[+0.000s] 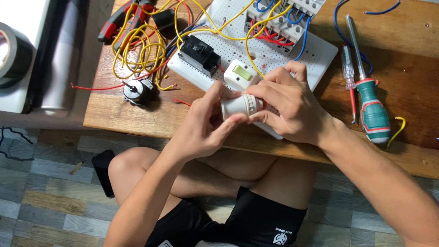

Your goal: The person assembles a white light bulb socket by hand, then uses a screwdriver to tighten wires into a terminal block on a breadboard. They also connect a red wire to a fuse holder and secure it with the screwdriver.

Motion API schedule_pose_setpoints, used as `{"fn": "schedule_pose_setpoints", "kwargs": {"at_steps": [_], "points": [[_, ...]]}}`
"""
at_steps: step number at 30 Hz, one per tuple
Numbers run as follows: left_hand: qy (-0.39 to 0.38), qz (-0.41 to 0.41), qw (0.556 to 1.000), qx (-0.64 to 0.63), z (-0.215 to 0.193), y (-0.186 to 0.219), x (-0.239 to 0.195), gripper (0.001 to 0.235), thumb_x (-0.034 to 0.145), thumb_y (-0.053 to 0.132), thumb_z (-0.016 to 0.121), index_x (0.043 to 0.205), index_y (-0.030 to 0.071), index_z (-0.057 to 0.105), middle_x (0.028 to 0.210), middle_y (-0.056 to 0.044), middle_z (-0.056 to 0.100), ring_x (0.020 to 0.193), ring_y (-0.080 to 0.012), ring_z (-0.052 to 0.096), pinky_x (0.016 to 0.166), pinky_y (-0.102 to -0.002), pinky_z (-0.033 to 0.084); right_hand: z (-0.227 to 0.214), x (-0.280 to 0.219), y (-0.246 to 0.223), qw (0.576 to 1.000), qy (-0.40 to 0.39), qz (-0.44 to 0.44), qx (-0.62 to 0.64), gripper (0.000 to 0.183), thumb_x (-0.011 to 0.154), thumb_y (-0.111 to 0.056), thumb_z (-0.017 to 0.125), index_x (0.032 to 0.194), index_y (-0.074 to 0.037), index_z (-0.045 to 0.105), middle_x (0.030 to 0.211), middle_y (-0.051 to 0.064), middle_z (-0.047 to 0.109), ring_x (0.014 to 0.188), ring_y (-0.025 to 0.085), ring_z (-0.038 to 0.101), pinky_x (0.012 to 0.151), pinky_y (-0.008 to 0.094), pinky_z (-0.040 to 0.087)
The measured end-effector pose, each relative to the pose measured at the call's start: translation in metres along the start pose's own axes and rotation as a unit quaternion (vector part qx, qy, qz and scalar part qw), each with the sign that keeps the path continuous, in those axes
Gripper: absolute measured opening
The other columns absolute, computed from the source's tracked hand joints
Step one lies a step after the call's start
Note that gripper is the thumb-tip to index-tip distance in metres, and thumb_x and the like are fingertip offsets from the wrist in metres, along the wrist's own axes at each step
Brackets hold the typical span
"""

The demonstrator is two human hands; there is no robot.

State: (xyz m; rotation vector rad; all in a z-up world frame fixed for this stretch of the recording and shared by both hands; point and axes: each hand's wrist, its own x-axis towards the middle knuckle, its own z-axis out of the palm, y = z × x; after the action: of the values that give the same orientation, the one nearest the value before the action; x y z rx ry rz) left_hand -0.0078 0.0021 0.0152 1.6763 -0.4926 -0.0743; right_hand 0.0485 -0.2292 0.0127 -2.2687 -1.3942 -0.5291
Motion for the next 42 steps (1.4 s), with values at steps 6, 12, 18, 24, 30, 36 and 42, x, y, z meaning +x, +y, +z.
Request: {"fn": "schedule_pose_setpoints", "kwargs": {"at_steps": [6,12,18,24,30,36,42], "points": [[-0.001,-0.002,0.999,0.034,0.000,0.004,0.000,0.028,0.100,0.025,0.062,0.114,0.004,0.051,0.087,-0.002,0.057,0.072,-0.0070,0.046,0.061,-0.023,0.039,-0.002,0.001,-0.003,1.000,0.007,0.004,0.017,0.044,0.105,-0.045,0.051,0.116,-0.006,0.067,0.097,0.004,0.065,0.093,0.025,0.058,0.095,0.042,0.024],[0.046,0.019,0.984,0.170,0.012,0.004,0.001,0.032,0.104,0.039,0.047,0.100,0.007,0.050,0.087,-0.005,0.064,0.067,-0.0199,0.049,0.065,-0.034,0.039,0.000,0.000,-0.004,0.999,0.017,0.024,0.039,0.036,0.101,-0.041,0.063,0.115,-0.008,0.067,0.103,0.007,0.066,0.101,0.025,0.060,0.099,0.041,0.025],[0.231,-0.063,0.932,0.270,0.039,-0.004,0.007,0.033,0.105,0.033,0.035,0.081,0.011,0.038,0.058,-0.015,0.053,0.055,-0.0445,0.050,0.056,-0.050,0.032,0.004,0.004,-0.012,0.995,0.047,0.026,0.087,0.039,0.096,-0.041,0.070,0.117,-0.007,0.069,0.100,0.009,0.063,0.097,0.025,0.059,0.097,0.041,0.027],[0.270,-0.140,0.914,0.268,0.048,-0.004,0.014,0.035,0.101,0.033,0.032,0.077,0.010,0.042,0.060,-0.018,0.058,0.058,-0.0466,0.051,0.057,-0.054,0.031,0.000,0.001,-0.014,0.991,0.112,0.017,0.077,0.031,0.087,-0.014,0.077,0.116,-0.004,0.072,0.106,0.001,0.076,0.095,0.024,0.057,0.098,0.042,0.026],[0.275,-0.105,0.921,0.253,0.051,-0.009,0.007,0.031,0.102,0.028,0.032,0.076,0.011,0.035,0.054,-0.011,0.045,0.049,-0.0373,0.043,0.055,-0.047,0.030,0.000,-0.002,-0.008,0.994,0.080,-0.006,0.069,0.031,0.095,-0.025,0.072,0.118,-0.005,0.070,0.102,0.002,0.074,0.094,0.025,0.057,0.095,0.041,0.026],[0.266,-0.025,0.918,0.292,0.051,-0.008,0.004,0.030,0.105,0.028,0.029,0.082,0.010,0.038,0.059,-0.011,0.048,0.048,-0.0368,0.042,0.052,-0.047,0.030,-0.001,0.001,-0.010,0.997,0.049,-0.003,0.062,0.044,0.102,-0.046,0.057,0.115,-0.005,0.068,0.096,0.002,0.067,0.094,0.025,0.059,0.096,0.041,0.024],[0.256,0.011,0.918,0.304,0.048,-0.007,0.005,0.031,0.106,0.028,0.031,0.082,0.010,0.037,0.058,-0.009,0.047,0.049,-0.0373,0.045,0.052,-0.047,0.031,-0.002,0.003,-0.010,0.997,0.013,0.019,0.078,0.050,0.105,-0.051,0.040,0.109,-0.008,0.065,0.095,0.002,0.064,0.100,0.025,0.060,0.095,0.042,0.023]]}}
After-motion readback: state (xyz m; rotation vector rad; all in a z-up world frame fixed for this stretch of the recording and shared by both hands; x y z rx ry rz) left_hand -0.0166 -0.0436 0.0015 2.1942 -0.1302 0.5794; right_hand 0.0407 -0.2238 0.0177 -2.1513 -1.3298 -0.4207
